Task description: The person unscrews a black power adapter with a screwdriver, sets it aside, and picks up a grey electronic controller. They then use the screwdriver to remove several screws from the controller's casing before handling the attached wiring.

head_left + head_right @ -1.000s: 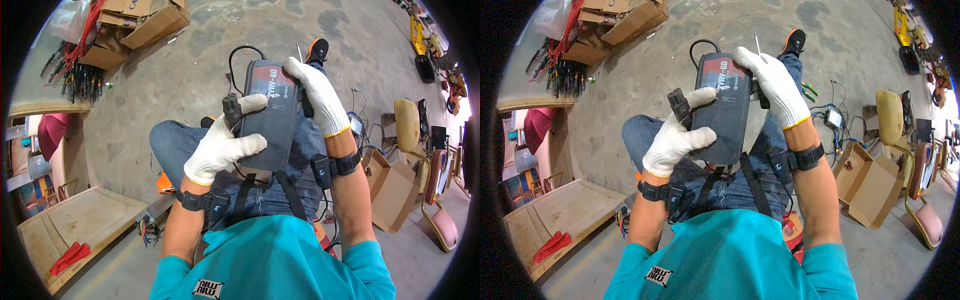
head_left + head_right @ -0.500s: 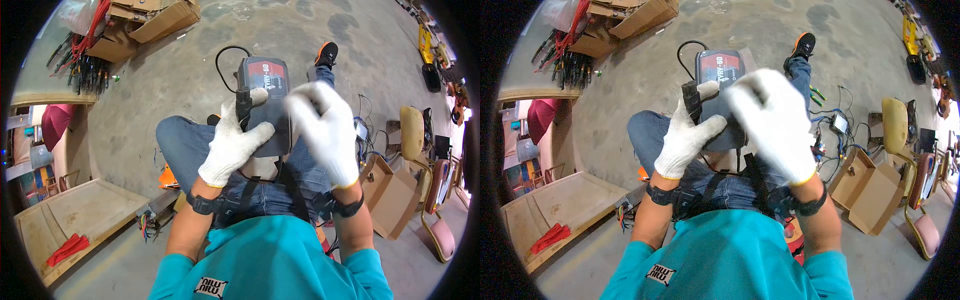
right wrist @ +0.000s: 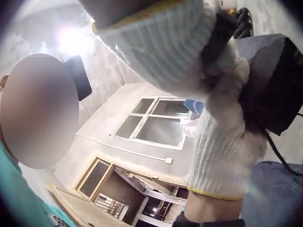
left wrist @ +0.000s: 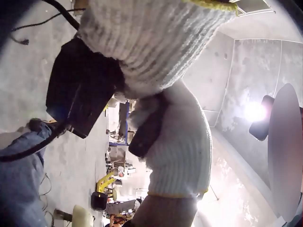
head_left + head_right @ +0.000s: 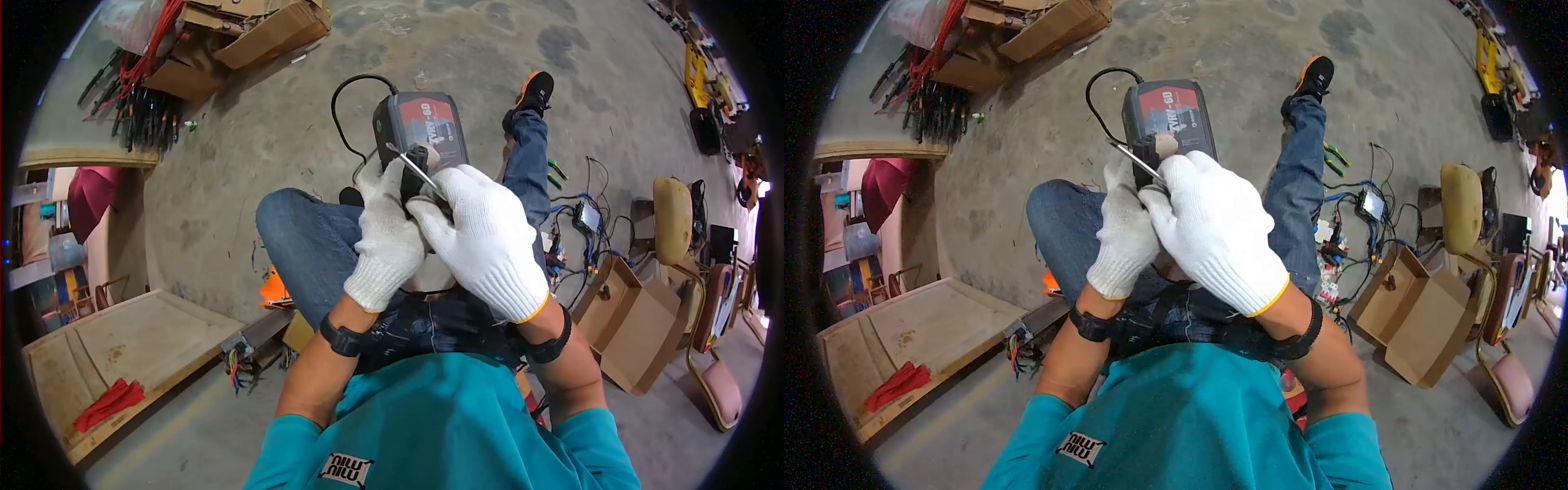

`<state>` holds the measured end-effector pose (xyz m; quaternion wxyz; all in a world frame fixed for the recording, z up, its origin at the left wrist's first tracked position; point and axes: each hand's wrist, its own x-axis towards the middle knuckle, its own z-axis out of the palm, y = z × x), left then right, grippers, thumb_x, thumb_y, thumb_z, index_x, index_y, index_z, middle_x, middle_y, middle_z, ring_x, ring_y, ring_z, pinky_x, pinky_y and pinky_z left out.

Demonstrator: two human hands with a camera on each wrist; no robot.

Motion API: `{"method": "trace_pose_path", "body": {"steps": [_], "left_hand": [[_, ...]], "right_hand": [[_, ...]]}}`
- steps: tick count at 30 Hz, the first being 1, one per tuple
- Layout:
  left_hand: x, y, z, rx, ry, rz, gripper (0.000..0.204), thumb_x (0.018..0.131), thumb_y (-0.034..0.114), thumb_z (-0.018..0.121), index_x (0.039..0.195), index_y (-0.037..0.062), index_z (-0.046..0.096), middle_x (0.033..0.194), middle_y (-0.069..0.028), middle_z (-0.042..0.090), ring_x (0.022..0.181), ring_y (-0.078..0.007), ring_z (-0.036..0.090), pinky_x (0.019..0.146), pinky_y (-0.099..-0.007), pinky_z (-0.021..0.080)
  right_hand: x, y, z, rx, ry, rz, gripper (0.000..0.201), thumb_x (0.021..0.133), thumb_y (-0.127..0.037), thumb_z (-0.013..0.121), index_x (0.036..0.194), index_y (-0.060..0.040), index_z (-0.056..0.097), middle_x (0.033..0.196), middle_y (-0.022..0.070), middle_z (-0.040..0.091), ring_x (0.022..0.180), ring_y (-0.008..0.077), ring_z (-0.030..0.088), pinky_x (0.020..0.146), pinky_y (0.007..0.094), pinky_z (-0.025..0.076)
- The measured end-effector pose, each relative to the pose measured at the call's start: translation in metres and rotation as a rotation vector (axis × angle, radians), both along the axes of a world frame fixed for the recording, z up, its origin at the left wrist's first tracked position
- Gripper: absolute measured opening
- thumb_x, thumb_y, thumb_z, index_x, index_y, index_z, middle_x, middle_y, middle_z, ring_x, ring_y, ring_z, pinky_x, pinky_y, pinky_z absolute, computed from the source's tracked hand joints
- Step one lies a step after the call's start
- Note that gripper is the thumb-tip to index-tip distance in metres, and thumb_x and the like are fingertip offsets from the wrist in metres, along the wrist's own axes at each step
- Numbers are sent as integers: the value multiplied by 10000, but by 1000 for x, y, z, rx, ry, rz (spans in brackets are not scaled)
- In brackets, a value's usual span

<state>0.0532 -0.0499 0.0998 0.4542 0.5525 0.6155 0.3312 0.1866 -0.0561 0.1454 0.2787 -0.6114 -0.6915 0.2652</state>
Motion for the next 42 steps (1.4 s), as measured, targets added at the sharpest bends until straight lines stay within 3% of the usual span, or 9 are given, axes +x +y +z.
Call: {"method": "trace_pose_path", "body": {"steps": [6,12,17,20,23,25,37,39,42], "left_hand": [[-12,4,0,21,-242,20,548,838,67,756,1357,54,580,1307,-141,567,1164,-243,648,1022,-361,520],[-32,8,13,-104,-430,-38,546,865,97,756,1374,28,571,1369,-103,599,1234,-216,587,1082,-359,465],[-36,8,6,-68,-550,21,515,869,57,742,1359,34,586,1346,-97,616,1214,-202,603,1046,-355,501],[-39,10,8,-95,-629,52,511,879,51,727,1368,40,580,1334,-98,615,1202,-205,608,1038,-358,513],[-41,9,10,-113,-666,68,504,890,52,712,1375,47,576,1322,-101,613,1183,-204,616,1022,-355,528],[-39,10,10,-91,-656,102,500,899,60,699,1382,45,571,1292,-105,622,1166,-205,624,1022,-353,529],[-39,17,8,-264,-909,204,406,974,87,632,1374,65,565,1287,-148,645,1113,-253,690,930,-386,614],[-42,17,6,-279,-955,217,396,981,100,637,1370,72,568,1286,-149,648,1114,-258,694,927,-391,618],[-43,16,4,-298,-1019,232,380,994,123,641,1364,79,571,1287,-151,651,1115,-265,698,923,-396,624]], "right_hand": [[19,5,-5,-52,177,-96,196,884,-217,715,906,-27,670,887,195,675,839,404,678,734,450,536],[59,10,5,-245,355,-267,206,915,-142,681,1061,1,707,902,104,736,785,193,691,737,333,537],[84,10,-29,92,288,-265,285,922,-104,643,1176,16,685,1059,93,761,987,164,722,847,293,541],[95,11,-28,-261,341,-318,284,912,-108,653,1155,33,688,1027,94,762,978,179,717,881,316,533],[98,12,-32,-538,252,-378,262,908,-118,658,1116,35,701,961,105,757,897,164,707,853,304,530],[93,8,-53,-11,318,-302,230,933,-161,663,1057,26,712,850,83,739,753,120,668,733,275,521],[64,-3,-39,-163,473,-142,284,947,-206,677,1157,-15,704,990,63,739,704,77,623,600,253,511],[63,-2,-26,-535,447,-170,297,961,-200,681,1174,5,695,980,68,740,682,79,617,575,251,504],[54,-7,-37,-298,509,-137,297,977,-232,686,1139,15,709,875,54,730,635,74,600,547,253,497]]}}
